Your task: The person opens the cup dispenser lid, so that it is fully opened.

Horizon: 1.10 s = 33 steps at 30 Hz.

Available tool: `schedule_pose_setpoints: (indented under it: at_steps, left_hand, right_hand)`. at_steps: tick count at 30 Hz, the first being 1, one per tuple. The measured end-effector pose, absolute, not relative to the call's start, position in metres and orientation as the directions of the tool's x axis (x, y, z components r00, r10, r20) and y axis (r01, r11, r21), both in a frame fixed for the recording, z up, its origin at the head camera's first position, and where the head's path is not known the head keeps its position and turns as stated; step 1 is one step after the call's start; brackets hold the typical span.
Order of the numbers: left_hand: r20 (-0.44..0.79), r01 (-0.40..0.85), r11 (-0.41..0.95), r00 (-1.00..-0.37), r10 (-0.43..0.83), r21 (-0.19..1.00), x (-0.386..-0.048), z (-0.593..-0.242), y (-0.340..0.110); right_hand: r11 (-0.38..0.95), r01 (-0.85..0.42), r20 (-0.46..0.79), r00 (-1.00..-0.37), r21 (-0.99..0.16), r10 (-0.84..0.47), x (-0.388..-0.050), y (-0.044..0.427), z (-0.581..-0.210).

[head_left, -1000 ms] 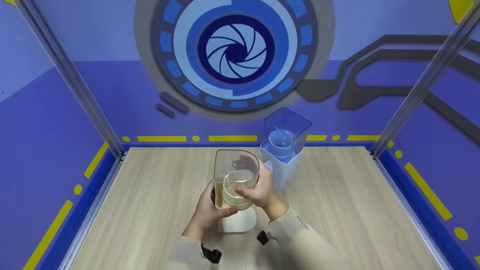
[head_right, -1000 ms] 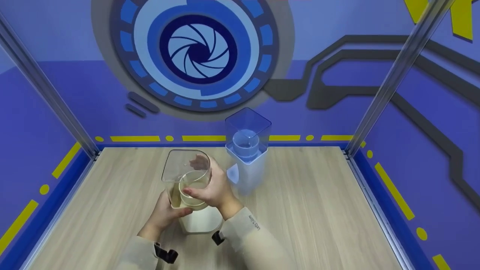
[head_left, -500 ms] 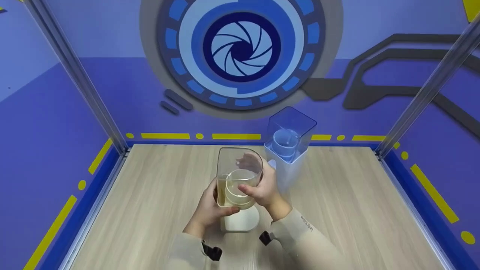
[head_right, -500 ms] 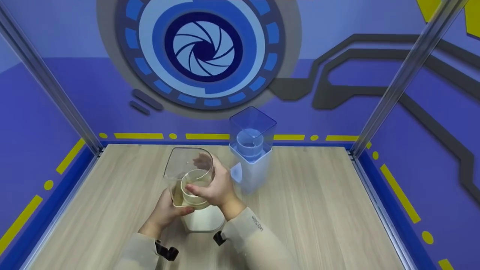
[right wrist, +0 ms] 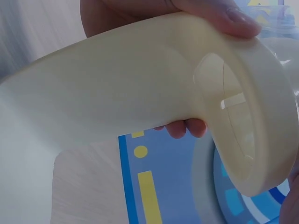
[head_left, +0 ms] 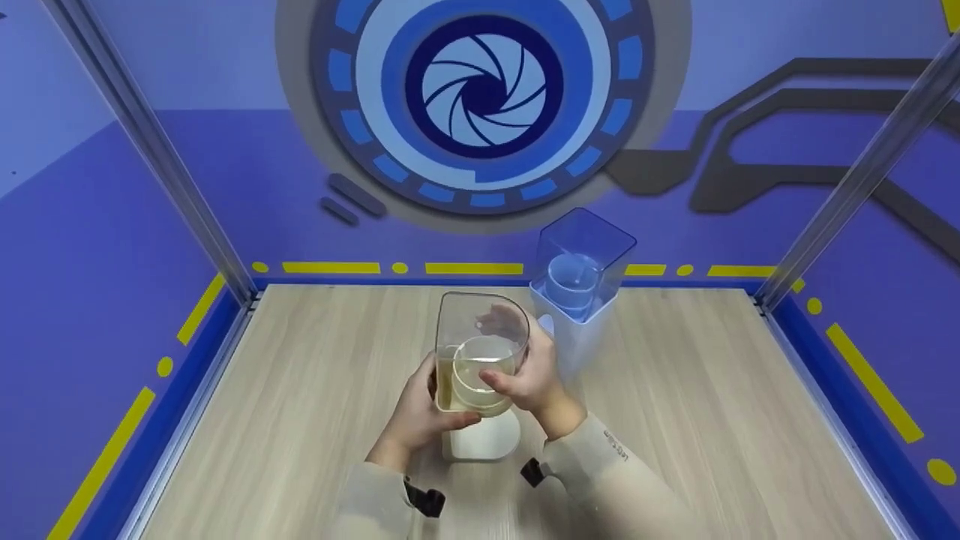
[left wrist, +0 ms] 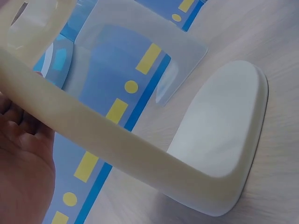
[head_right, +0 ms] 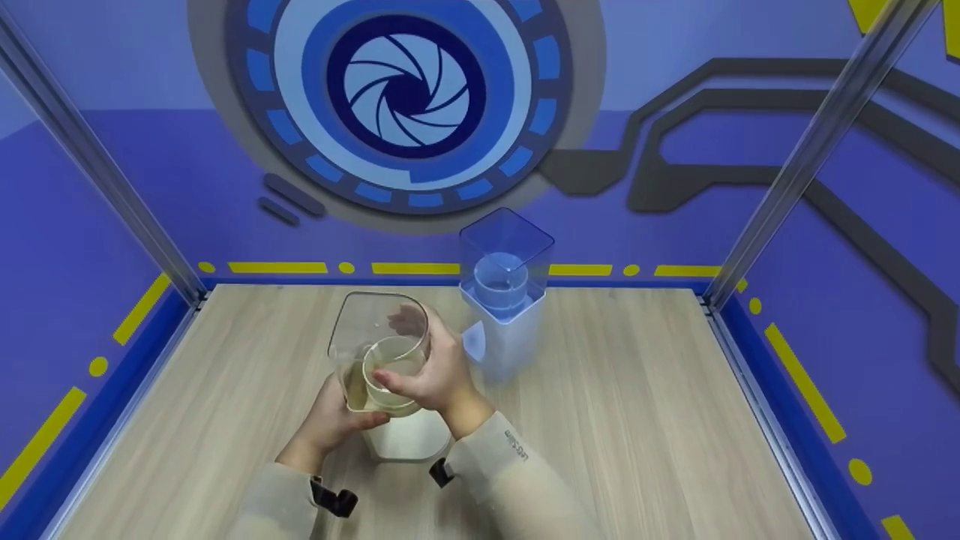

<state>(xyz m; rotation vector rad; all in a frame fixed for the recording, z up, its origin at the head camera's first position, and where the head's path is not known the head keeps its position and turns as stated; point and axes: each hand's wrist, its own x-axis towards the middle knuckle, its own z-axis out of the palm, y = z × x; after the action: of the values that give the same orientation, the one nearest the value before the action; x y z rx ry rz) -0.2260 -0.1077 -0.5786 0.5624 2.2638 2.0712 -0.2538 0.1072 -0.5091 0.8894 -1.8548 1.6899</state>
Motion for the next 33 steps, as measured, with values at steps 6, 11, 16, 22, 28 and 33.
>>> schedule_pose_setpoints:
  at_steps: [6,11,16,22,28,33]
  left_hand:
    - [0.201,0.228,0.070,-0.941,0.273,0.971,-0.2255,-0.5768,-0.1077]
    - [0.207,0.235,0.071,-0.938,0.278,0.969,-0.2265,-0.5771,-0.1085]
    - [0.199,0.233,0.089,-0.938,0.285,0.968,-0.2274,-0.5774,-0.1087]
    - [0.183,0.220,0.107,-0.943,0.278,0.970,-0.2265,-0.5760,-0.1077]
    - [0.196,0.232,0.098,-0.939,0.283,0.968,-0.2270,-0.5764,-0.1074]
    - [0.203,0.236,0.089,-0.937,0.284,0.968,-0.2276,-0.5783,-0.1092]
  right_hand:
    - [0.060,-0.723,0.707,-0.687,-0.688,-0.169,-0.2551,0.1077,-0.5041]
    - [0.067,-0.720,0.703,-0.691,-0.691,-0.172,-0.2548,0.1076,-0.5018]
    - [0.071,-0.745,0.730,-0.664,-0.663,-0.162,-0.2521,0.1084,-0.5030]
    - [0.055,-0.756,0.743,-0.651,-0.652,-0.154,-0.2518,0.1095,-0.5055]
    - [0.043,-0.774,0.761,-0.630,-0.632,-0.154,-0.2524,0.1110,-0.5071]
    - [0.052,-0.760,0.746,-0.647,-0.648,-0.155,-0.2525,0.1100,-0.5072]
